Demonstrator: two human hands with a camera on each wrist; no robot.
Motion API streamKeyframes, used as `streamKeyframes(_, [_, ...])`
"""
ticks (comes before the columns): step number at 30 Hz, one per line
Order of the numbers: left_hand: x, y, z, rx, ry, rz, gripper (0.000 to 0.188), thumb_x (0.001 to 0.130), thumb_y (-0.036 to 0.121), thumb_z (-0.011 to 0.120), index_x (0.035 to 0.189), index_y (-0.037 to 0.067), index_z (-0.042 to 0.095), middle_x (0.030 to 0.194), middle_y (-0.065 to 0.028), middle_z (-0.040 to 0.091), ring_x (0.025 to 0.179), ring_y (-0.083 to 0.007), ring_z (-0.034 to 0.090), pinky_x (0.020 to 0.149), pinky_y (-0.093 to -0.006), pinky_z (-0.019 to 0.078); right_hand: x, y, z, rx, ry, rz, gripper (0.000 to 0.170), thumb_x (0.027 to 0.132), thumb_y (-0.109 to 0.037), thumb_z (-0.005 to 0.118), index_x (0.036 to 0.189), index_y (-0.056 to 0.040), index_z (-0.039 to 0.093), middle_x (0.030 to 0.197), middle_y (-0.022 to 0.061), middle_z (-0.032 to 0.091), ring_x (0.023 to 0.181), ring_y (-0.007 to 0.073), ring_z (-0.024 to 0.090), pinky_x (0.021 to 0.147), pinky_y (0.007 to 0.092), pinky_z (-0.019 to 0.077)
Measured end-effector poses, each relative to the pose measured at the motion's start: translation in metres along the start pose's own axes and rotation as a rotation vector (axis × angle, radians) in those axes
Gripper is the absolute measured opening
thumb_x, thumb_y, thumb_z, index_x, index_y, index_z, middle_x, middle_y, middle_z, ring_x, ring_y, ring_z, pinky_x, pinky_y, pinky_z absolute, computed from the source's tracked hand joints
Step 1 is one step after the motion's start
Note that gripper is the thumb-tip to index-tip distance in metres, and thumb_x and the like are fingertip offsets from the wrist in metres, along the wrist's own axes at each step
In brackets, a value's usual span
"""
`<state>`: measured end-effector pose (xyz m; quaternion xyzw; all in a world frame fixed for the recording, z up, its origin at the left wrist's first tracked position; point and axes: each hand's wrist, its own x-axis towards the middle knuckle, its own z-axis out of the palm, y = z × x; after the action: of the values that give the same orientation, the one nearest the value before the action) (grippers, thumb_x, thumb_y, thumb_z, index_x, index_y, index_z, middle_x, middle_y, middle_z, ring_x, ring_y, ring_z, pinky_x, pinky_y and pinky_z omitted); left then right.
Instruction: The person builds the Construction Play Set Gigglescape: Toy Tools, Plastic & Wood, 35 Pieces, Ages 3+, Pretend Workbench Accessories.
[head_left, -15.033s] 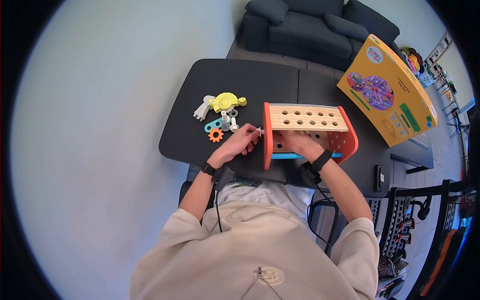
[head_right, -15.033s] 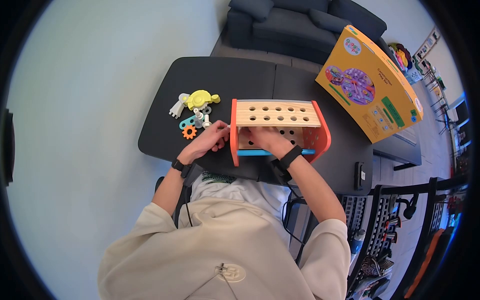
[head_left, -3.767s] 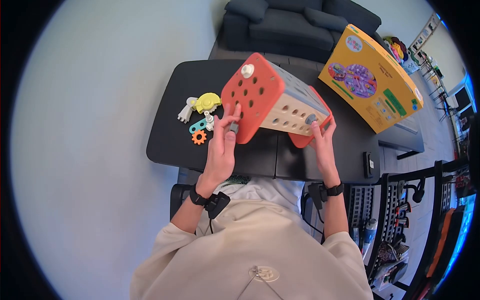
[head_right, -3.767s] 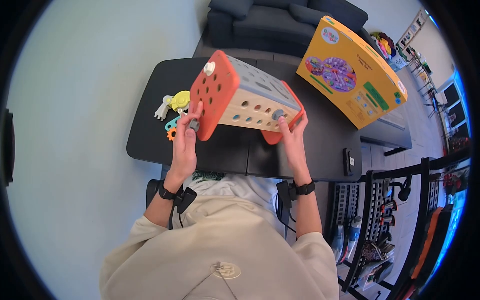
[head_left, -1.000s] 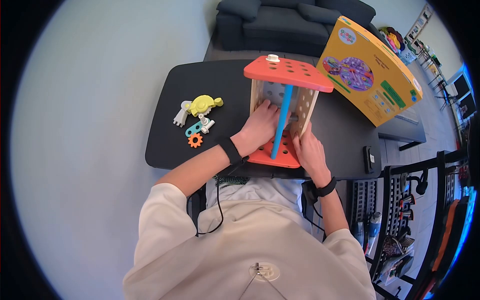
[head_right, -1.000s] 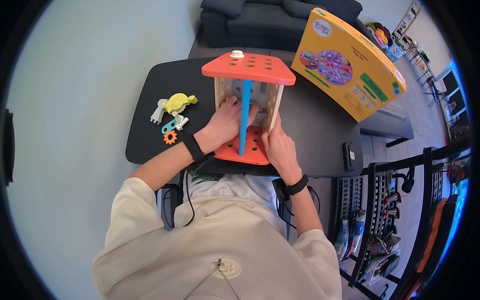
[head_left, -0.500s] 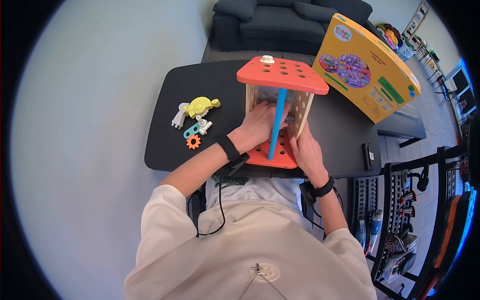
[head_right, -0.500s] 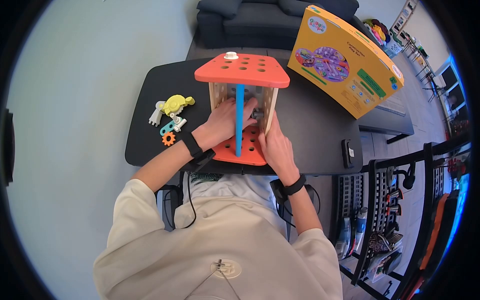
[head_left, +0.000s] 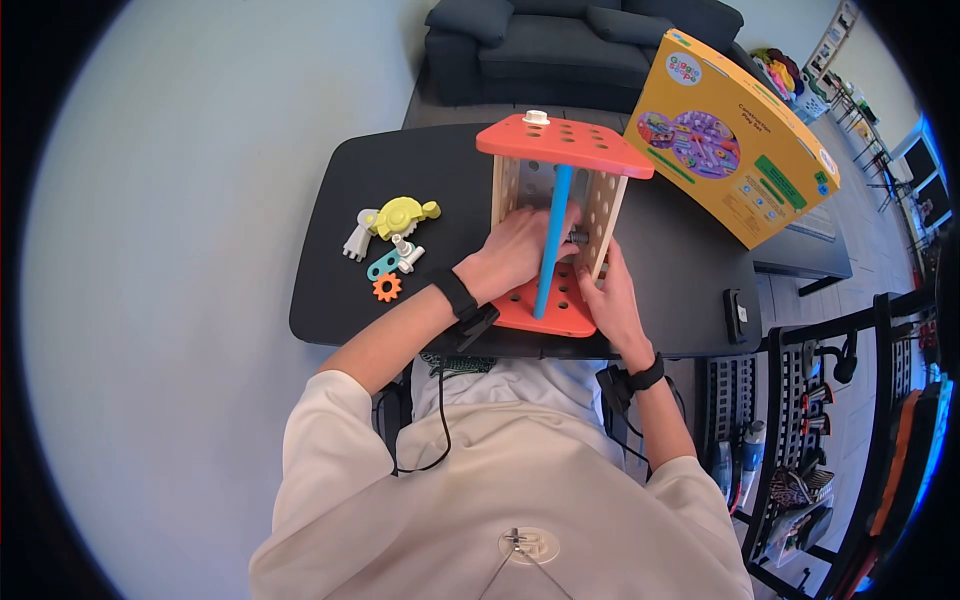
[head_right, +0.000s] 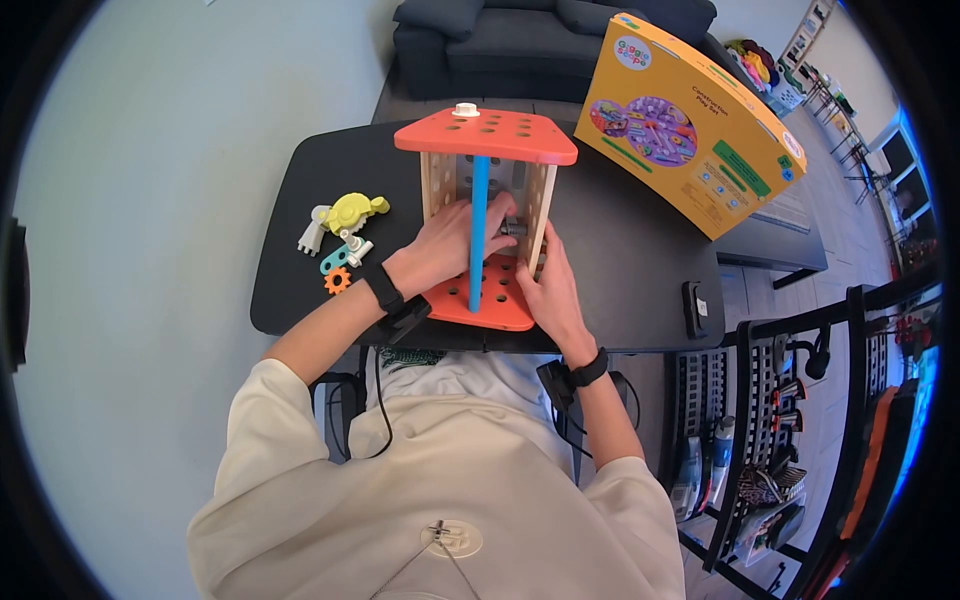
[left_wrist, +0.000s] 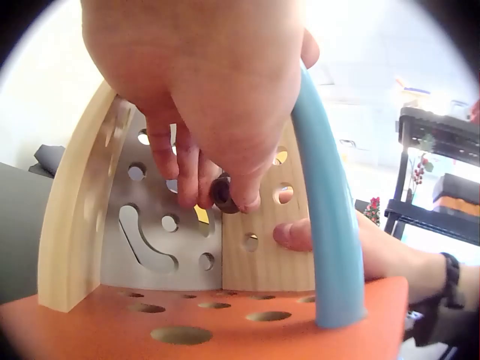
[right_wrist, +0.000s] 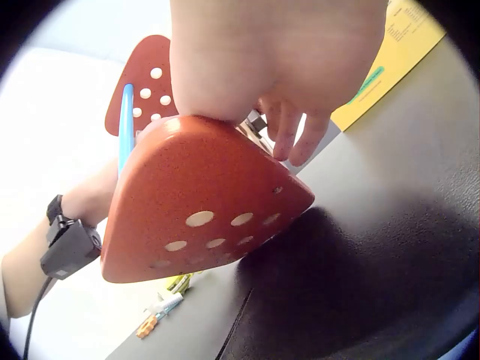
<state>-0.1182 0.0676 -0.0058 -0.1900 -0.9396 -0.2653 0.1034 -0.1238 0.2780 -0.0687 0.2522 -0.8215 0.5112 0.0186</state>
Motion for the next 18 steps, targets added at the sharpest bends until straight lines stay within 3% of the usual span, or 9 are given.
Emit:
streamKeyframes(6, [0.001,-0.004,0.004,0.047,-0.006,0.042,0.032,0.094,0.026,0.077,0.103,0.007,0.053,0.093,-0.0123,0.068,0.086,-0.0390,0.070,0.072,-0.0501,0.0540,0.003,-0.003,0.001,0.107,0.011,0.097,0.073,0.096,-0.003,0.067,0.161,0.0003,0.033,0.144,0.0224,0.056,0.126,0.0310,0.064,0.093,0.0395,0.0632])
streamKeyframes(9, [0.001,-0.004,0.003,0.051,0.020,0.069,0.030,0.095,0.025,0.076,0.100,0.007,0.052,0.090,-0.0115,0.067,0.086,-0.0386,0.070,0.071,-0.0499,0.0536,0.003,-0.012,-0.004,0.210,-0.016,0.203,0.073,0.097,-0.005,0.068,0.160,-0.0001,0.033,0.144,0.0205,0.057,0.125,0.0299,0.065,0.089,0.0387,0.0643])
streamKeyframes(11, [0.002,-0.004,0.001,0.007,-0.060,0.022,0.029,0.096,0.023,0.074,0.104,0.007,0.052,0.096,-0.0123,0.067,0.089,-0.0386,0.071,0.073,-0.0497,0.0545,0.004,-0.024,-0.009,0.267,-0.062,0.347,0.073,0.097,-0.007,0.069,0.160,-0.0008,0.033,0.143,0.0185,0.057,0.124,0.0288,0.065,0.086,0.0374,0.0651])
streamKeyframes(15, [-0.001,-0.008,0.005,-0.093,-0.043,0.051,0.028,0.097,0.020,0.073,0.109,0.006,0.052,0.103,-0.0139,0.066,0.092,-0.0389,0.071,0.074,-0.0493,0.0554,0.004,-0.015,-0.005,0.294,-0.050,0.329,0.074,0.097,-0.008,0.069,0.161,-0.0017,0.032,0.146,0.0186,0.055,0.126,0.0292,0.064,0.085,0.0362,0.0657])
streamKeyframes(18, [-0.002,-0.012,0.010,-0.105,-0.063,0.028,0.028,0.098,0.017,0.072,0.113,0.006,0.051,0.108,-0.0151,0.065,0.095,-0.0401,0.071,0.077,-0.0496,0.0561,0.004,-0.006,-0.001,0.246,-0.007,0.212,0.074,0.097,-0.008,0.069,0.161,-0.0019,0.032,0.149,0.0195,0.051,0.128,0.0292,0.063,0.086,0.0364,0.0659])
